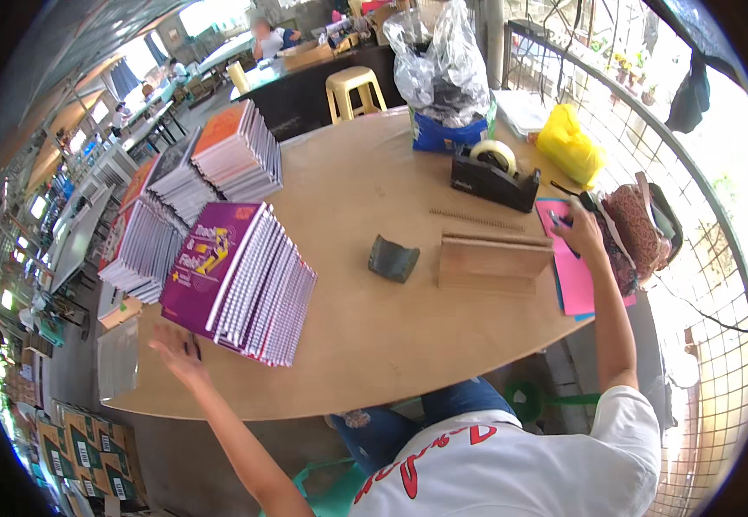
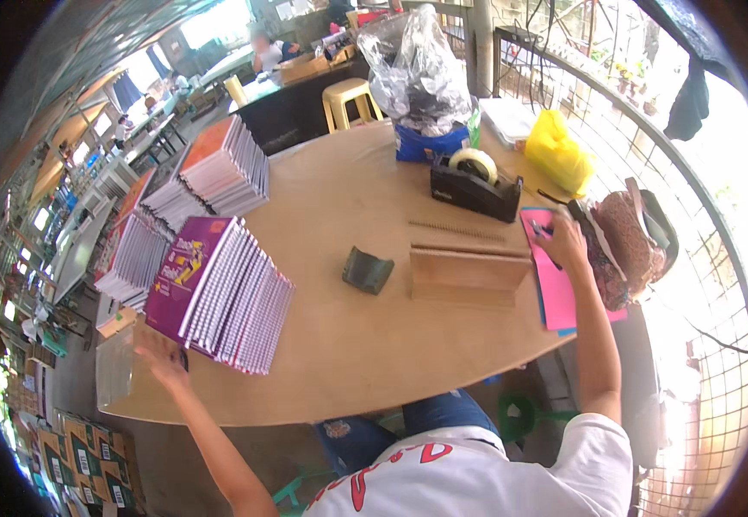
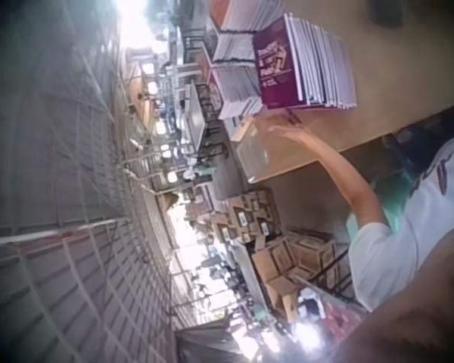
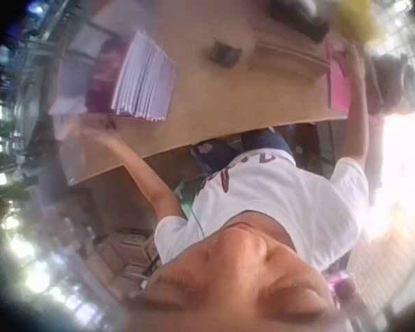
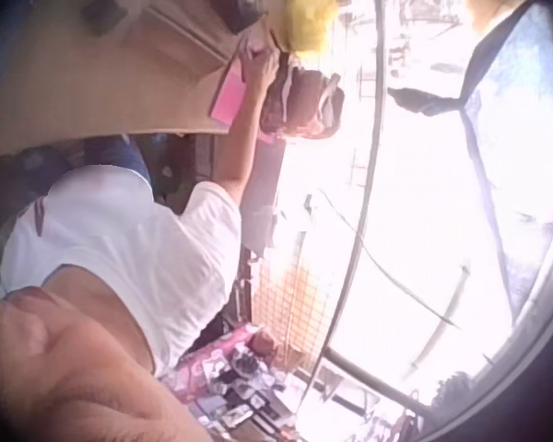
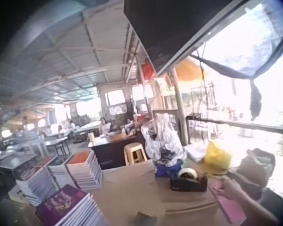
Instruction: The person sorts a large stack of notebooks by theme and cover art, arranging them into multiple smaller stacks on a table and checking items off on a clipboard.
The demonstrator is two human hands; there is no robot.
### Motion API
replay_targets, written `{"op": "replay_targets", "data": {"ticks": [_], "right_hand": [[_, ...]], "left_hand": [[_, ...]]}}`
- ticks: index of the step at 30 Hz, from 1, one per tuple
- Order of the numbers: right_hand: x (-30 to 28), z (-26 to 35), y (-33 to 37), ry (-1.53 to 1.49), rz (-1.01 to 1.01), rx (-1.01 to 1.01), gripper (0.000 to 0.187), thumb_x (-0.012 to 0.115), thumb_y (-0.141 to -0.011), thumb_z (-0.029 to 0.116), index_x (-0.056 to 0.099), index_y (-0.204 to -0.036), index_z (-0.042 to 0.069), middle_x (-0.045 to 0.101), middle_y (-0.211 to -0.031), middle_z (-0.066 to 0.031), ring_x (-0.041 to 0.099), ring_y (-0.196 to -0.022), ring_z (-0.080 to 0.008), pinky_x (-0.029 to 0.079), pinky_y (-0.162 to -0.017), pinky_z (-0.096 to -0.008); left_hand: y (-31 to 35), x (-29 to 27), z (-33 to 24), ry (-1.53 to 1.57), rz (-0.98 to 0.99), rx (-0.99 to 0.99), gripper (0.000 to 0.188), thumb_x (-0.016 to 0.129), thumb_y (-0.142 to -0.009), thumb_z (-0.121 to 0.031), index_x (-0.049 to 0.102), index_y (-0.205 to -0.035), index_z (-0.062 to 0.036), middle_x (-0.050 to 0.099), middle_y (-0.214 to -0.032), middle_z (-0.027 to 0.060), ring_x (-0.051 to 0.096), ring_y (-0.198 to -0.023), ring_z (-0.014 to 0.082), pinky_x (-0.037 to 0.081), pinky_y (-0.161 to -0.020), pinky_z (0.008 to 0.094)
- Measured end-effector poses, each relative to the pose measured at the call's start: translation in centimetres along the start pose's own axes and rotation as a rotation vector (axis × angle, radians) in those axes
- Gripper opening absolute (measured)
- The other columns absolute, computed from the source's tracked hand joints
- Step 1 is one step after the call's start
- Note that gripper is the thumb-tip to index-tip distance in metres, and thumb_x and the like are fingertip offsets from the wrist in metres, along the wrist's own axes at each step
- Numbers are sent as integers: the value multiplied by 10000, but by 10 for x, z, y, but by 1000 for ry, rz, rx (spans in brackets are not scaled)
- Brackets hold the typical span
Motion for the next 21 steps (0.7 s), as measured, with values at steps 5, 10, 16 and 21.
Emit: {"op": "replay_targets", "data": {"ticks": [5, 10, 16, 21], "right_hand": [[-25, 88, 43, -232, -410, -296, 266, 660, -781, 98, 646, -1039, 38, 611, -1085, -154, 560, -1057, -340, 443, -913, -443], [80, 349, 124, -374, -80, -888, 406, 661, -803, 339, 636, -1182, 198, 469, -1317, -123, 426, -1258, -343, 234, -1080, -637], [182, 297, 75, -33, -45, -781, 372, 557, -837, 277, 641, -1196, 224, 506, -1313, -100, 395, -1285, -338, 162, -1081, -673], [152, 265, 21, 176, -76, -654, 316, 564, -835, 252, 658, -1119, 147, 577, -1196, -82, 482, -1190, -311, 183, -1096, -646]], "left_hand": [[-4, -39, 57, 49, 76, -241, 819, 337, -899, -722, 310, -1479, -145, 330, -1507, 107, 293, -1384, 303, 246, -1110, 478], [-11, -11, 123, 226, 209, -353, 704, 361, -964, -569, 331, -1451, -62, 327, -1505, 128, 361, -1344, 290, 318, -1095, 440], [15, 17, 139, 466, 198, -701, 668, 375, -944, -541, 396, -1421, -74, 430, -1455, 92, 439, -1302, 295, 334, -1091, 492], [-32, -10, 154, 199, 540, -564, 575, 514, -890, -472, 495, -1324, -95, 567, -1296, 52, 525, -1169, 269, 395, -1017, 435]]}}
Point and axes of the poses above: each hand's wrist, its own y-axis away from the middle knuckle, its own x-axis out of the palm, z = x × y, the point moved 9 cm from there along -y, towards the middle knuckle
